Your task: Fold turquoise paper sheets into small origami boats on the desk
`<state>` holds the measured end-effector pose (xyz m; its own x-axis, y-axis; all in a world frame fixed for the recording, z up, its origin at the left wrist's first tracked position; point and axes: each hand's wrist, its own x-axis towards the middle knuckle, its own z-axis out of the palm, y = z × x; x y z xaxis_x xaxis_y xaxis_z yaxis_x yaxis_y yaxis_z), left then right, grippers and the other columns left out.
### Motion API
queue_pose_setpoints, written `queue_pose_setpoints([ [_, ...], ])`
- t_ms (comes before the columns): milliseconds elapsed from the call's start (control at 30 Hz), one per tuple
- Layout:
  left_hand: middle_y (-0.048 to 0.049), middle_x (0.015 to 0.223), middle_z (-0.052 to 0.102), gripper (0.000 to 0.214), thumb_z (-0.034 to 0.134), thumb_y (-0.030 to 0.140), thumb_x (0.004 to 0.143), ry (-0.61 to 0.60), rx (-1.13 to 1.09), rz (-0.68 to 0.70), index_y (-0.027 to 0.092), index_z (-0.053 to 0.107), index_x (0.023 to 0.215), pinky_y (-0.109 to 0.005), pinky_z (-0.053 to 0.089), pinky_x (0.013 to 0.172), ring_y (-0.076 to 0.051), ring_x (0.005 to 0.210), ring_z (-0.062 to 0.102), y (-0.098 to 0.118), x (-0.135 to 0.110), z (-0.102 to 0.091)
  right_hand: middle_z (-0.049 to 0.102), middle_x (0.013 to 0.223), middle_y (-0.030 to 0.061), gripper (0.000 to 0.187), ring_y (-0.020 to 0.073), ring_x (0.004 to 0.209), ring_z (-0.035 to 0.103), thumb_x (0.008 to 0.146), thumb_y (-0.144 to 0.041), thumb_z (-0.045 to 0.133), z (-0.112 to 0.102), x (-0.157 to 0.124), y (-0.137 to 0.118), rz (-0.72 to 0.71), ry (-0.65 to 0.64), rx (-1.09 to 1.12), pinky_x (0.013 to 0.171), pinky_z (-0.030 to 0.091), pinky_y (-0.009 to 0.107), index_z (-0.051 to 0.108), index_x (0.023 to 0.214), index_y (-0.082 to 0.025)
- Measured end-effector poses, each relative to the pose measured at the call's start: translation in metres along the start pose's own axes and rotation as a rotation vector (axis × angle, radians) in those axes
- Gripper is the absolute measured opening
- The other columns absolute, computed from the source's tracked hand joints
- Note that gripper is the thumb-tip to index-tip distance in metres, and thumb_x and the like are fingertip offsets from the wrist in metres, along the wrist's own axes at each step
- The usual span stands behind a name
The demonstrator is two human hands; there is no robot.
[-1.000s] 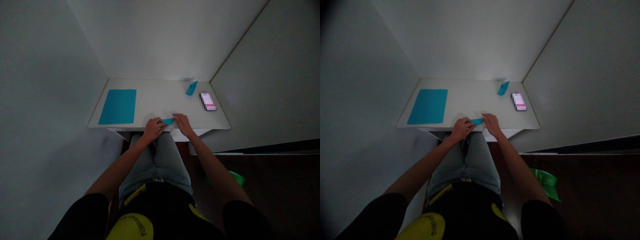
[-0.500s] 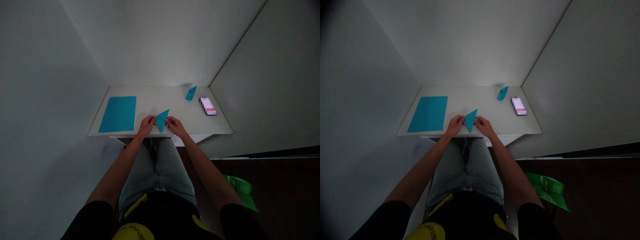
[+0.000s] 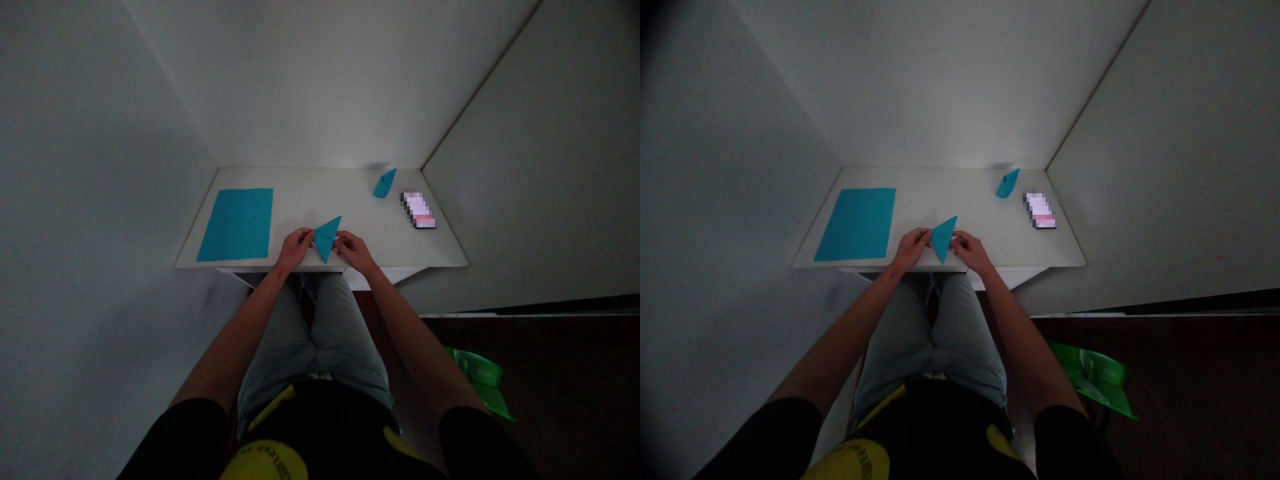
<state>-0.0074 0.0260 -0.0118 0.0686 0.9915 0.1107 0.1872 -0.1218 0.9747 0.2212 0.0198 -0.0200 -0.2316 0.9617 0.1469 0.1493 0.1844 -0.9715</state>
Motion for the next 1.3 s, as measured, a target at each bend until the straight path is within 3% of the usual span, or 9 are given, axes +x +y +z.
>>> queue_pose_setpoints([
  [133, -0.0030, 0.081, 0.075, 0.041, 0.069, 0.059, 0.096, -0.002, 0.045, 0.009, 0.019, 0.078, 0.100, -0.033, 0.059, 0.078, -0.019, 0.076, 0.070, -0.001, -0.001, 0.000, 0.072, 0.079, -0.0003, 0.031, 0.0187, 0.073, 0.067, 0.089, -0.044, 0.067, -0.001, -0.002, 0.002, 0.012, 0.042, -0.163, 0.073, 0.058, 0.033, 0.074, 0.112, -0.024],
  [267, -0.0050, 0.093, 0.075, 0.038, 0.070, 0.055, 0.098, -0.009, 0.158, 0.098, 0.019, 0.082, 0.103, -0.032, 0.057, 0.078, -0.017, 0.079, 0.068, -0.001, -0.003, 0.002, 0.079, 0.088, 0.0029, 0.029, 0.0235, 0.083, 0.071, 0.087, -0.037, 0.070, 0.001, -0.001, 0.002, 0.031, 0.087, -0.337, 0.080, 0.059, 0.037, 0.077, 0.110, -0.023],
  [367, -0.0055, 0.106, 0.072, 0.038, 0.073, 0.053, 0.097, -0.055, 0.241, 0.158, 0.022, 0.083, 0.117, -0.030, 0.058, 0.077, -0.014, 0.077, 0.066, 0.003, -0.006, 0.004, 0.080, 0.089, 0.0029, 0.025, 0.0241, 0.082, 0.071, 0.088, -0.038, 0.068, 0.004, 0.000, -0.002, 0.050, 0.106, -0.427, 0.079, 0.058, 0.037, 0.077, 0.108, -0.025],
  [467, -0.0068, 0.126, 0.067, 0.054, 0.084, 0.055, 0.089, -0.105, 0.339, 0.188, 0.026, 0.077, 0.135, -0.030, 0.059, 0.076, -0.012, 0.075, 0.067, 0.010, -0.012, 0.006, 0.078, 0.084, 0.0000, 0.026, 0.0219, 0.075, 0.069, 0.086, -0.040, 0.072, 0.006, 0.000, -0.007, 0.063, 0.124, -0.483, 0.071, 0.054, 0.033, 0.077, 0.107, -0.027],
  [600, -0.0088, 0.136, 0.066, 0.065, 0.086, 0.040, 0.087, -0.136, 0.342, 0.184, 0.026, 0.068, 0.147, -0.032, 0.061, 0.080, -0.014, 0.080, 0.071, 0.014, -0.014, 0.008, 0.077, 0.085, -0.0015, 0.039, 0.0199, 0.072, 0.068, 0.085, -0.039, 0.074, 0.006, -0.002, -0.009, 0.042, 0.119, -0.438, 0.069, 0.051, 0.031, 0.076, 0.123, -0.028],
  [767, -0.0111, 0.144, 0.068, 0.055, 0.064, 0.017, 0.092, -0.095, 0.234, 0.182, 0.024, 0.069, 0.146, -0.035, 0.063, 0.090, -0.020, 0.103, 0.075, 0.006, -0.008, 0.007, 0.076, 0.085, -0.0004, 0.042, 0.0187, 0.070, 0.067, 0.098, -0.050, 0.064, 0.004, -0.001, -0.008, 0.012, 0.094, -0.282, 0.069, 0.053, 0.032, 0.075, 0.132, -0.028],
  [933, -0.0124, 0.145, 0.071, 0.044, 0.053, 0.015, 0.095, -0.036, 0.095, 0.183, 0.021, 0.075, 0.132, -0.040, 0.062, 0.105, -0.025, 0.135, 0.067, -0.002, -0.002, 0.003, 0.078, 0.088, 0.0022, 0.043, 0.0188, 0.067, 0.067, 0.102, -0.051, 0.056, -0.001, -0.001, -0.009, -0.002, 0.083, -0.176, 0.069, 0.056, 0.034, 0.078, 0.128, -0.025],
  [1100, -0.0150, 0.150, 0.070, 0.034, 0.062, 0.023, 0.093, -0.084, -0.049, 0.137, 0.019, 0.079, 0.123, -0.044, 0.060, 0.110, -0.026, 0.132, 0.071, -0.006, -0.001, -0.003, 0.072, 0.070, 0.0000, 0.041, 0.0191, 0.061, 0.061, 0.095, -0.044, 0.058, -0.006, -0.002, -0.010, 0.045, 0.095, -0.162, 0.068, 0.053, 0.035, 0.081, 0.122, -0.022],
  [1300, -0.0188, 0.152, 0.069, 0.037, 0.082, 0.047, 0.090, -0.110, -0.085, 0.125, 0.017, 0.080, 0.111, -0.048, 0.060, 0.112, -0.030, 0.134, 0.070, -0.005, 0.000, -0.007, 0.078, 0.082, 0.0034, 0.044, 0.0181, 0.063, 0.063, 0.091, -0.063, 0.070, -0.001, -0.002, -0.012, 0.039, 0.147, -0.073, 0.064, 0.053, 0.034, 0.081, 0.106, -0.023],
])
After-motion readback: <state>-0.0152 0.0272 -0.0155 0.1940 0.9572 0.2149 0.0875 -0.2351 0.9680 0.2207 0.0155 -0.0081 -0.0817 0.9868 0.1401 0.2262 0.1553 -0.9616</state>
